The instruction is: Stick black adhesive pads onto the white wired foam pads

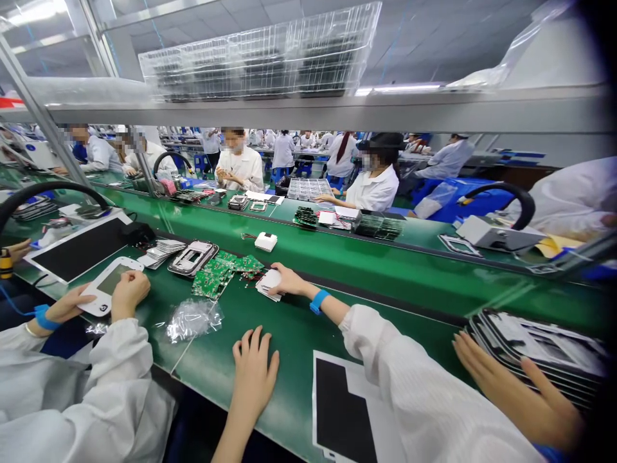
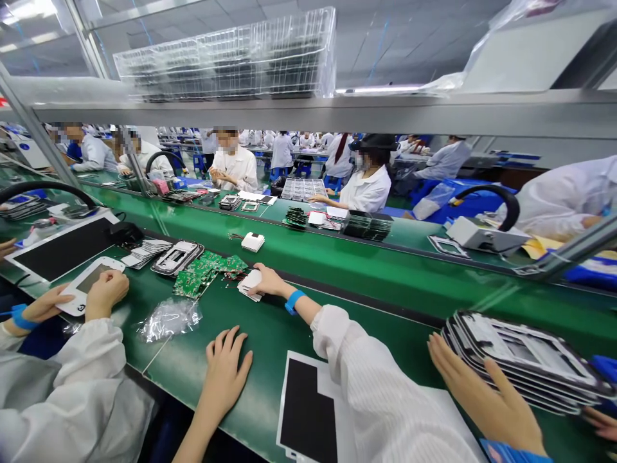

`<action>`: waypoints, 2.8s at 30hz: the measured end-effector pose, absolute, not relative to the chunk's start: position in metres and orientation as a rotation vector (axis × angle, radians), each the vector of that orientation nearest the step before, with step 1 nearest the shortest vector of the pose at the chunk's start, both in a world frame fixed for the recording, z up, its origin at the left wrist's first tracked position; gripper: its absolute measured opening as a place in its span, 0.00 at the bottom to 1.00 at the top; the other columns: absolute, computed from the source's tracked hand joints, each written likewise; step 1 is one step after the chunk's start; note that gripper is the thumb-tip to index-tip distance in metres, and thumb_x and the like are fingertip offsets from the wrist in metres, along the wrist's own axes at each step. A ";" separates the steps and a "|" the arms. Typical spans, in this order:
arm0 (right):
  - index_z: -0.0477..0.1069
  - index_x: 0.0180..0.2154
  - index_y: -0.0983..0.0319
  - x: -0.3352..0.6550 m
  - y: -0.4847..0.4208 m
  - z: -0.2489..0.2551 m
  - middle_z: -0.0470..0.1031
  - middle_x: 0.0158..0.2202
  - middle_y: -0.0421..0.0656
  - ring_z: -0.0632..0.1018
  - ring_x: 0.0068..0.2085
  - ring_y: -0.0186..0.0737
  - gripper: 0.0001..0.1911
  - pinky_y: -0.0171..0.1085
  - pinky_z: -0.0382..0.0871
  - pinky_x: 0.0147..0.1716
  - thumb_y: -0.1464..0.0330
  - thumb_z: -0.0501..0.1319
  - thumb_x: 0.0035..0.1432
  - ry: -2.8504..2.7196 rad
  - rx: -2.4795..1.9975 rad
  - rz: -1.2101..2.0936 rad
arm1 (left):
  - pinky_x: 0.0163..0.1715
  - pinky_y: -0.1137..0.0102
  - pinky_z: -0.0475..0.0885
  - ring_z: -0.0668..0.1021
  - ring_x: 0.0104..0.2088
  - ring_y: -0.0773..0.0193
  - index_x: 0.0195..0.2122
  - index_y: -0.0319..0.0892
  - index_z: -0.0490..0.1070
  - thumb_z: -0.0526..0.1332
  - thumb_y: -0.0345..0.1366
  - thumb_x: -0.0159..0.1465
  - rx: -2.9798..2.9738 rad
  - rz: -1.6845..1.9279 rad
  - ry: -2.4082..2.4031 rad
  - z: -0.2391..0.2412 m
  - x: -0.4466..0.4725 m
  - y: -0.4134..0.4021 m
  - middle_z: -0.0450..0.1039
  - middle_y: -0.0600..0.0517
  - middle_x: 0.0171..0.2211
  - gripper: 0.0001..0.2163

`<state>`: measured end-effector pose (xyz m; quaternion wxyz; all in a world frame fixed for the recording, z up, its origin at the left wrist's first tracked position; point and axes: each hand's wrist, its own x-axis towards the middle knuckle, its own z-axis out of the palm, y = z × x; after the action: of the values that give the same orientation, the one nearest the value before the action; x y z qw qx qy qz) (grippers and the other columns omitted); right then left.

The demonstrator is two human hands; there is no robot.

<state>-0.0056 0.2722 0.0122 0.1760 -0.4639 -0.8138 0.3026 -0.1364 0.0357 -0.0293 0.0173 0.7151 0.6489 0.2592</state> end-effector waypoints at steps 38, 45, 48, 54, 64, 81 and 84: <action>0.67 0.50 0.63 -0.010 0.261 0.011 0.72 0.45 0.45 0.75 0.42 0.42 0.18 0.45 0.71 0.42 0.60 0.60 0.62 -2.311 -1.322 0.696 | 0.39 0.62 0.76 0.77 0.40 0.61 0.49 0.38 0.69 0.59 0.41 0.66 1.078 1.182 1.552 -0.004 -0.160 0.170 0.72 0.47 0.45 0.14; 0.65 0.46 0.61 -0.011 0.263 0.007 0.72 0.39 0.44 0.72 0.38 0.44 0.35 0.39 0.66 0.35 0.51 0.72 0.40 -2.199 -1.337 0.750 | 0.40 0.61 0.76 0.77 0.41 0.60 0.50 0.38 0.68 0.59 0.41 0.66 0.811 1.155 1.350 -0.011 -0.160 0.192 0.72 0.46 0.46 0.15; 0.64 0.45 0.60 -0.012 0.262 0.005 0.71 0.40 0.44 0.72 0.40 0.45 0.37 0.38 0.65 0.35 0.49 0.71 0.37 -2.156 -1.360 0.754 | 0.41 0.60 0.75 0.77 0.42 0.59 0.51 0.39 0.68 0.59 0.40 0.66 0.748 1.152 1.298 -0.012 -0.163 0.194 0.72 0.46 0.47 0.15; 0.64 0.46 0.60 -0.012 0.261 0.003 0.71 0.41 0.44 0.72 0.41 0.45 0.35 0.38 0.65 0.36 0.50 0.70 0.40 -2.116 -1.391 0.753 | 0.41 0.60 0.76 0.77 0.42 0.60 0.51 0.39 0.68 0.59 0.40 0.66 0.653 1.169 1.239 -0.013 -0.166 0.199 0.72 0.46 0.47 0.15; 0.64 0.44 0.60 -0.015 0.262 0.004 0.70 0.40 0.44 0.70 0.42 0.46 0.34 0.38 0.63 0.37 0.51 0.71 0.38 -2.102 -1.401 0.765 | 0.40 0.61 0.76 0.77 0.41 0.60 0.50 0.38 0.68 0.59 0.40 0.66 0.615 1.191 1.242 -0.014 -0.165 0.201 0.72 0.46 0.47 0.14; 0.63 0.43 0.60 -0.018 0.259 0.007 0.70 0.39 0.44 0.71 0.41 0.46 0.32 0.37 0.62 0.35 0.53 0.70 0.39 -2.127 -1.433 0.711 | 0.39 0.61 0.76 0.77 0.41 0.61 0.50 0.38 0.69 0.59 0.40 0.66 0.623 1.176 1.254 -0.016 -0.165 0.202 0.72 0.46 0.46 0.14; 0.63 0.43 0.60 -0.017 0.259 0.007 0.70 0.39 0.44 0.71 0.41 0.47 0.31 0.38 0.62 0.35 0.54 0.70 0.40 -2.141 -1.430 0.696 | 0.40 0.61 0.76 0.77 0.41 0.60 0.50 0.38 0.68 0.59 0.40 0.66 0.616 1.185 1.248 -0.018 -0.164 0.203 0.72 0.46 0.47 0.14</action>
<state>-0.0175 0.2589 0.0069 0.2352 -0.5211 -0.7803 0.2537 -0.1645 0.2026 -0.0178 0.6107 0.2671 0.5405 0.5133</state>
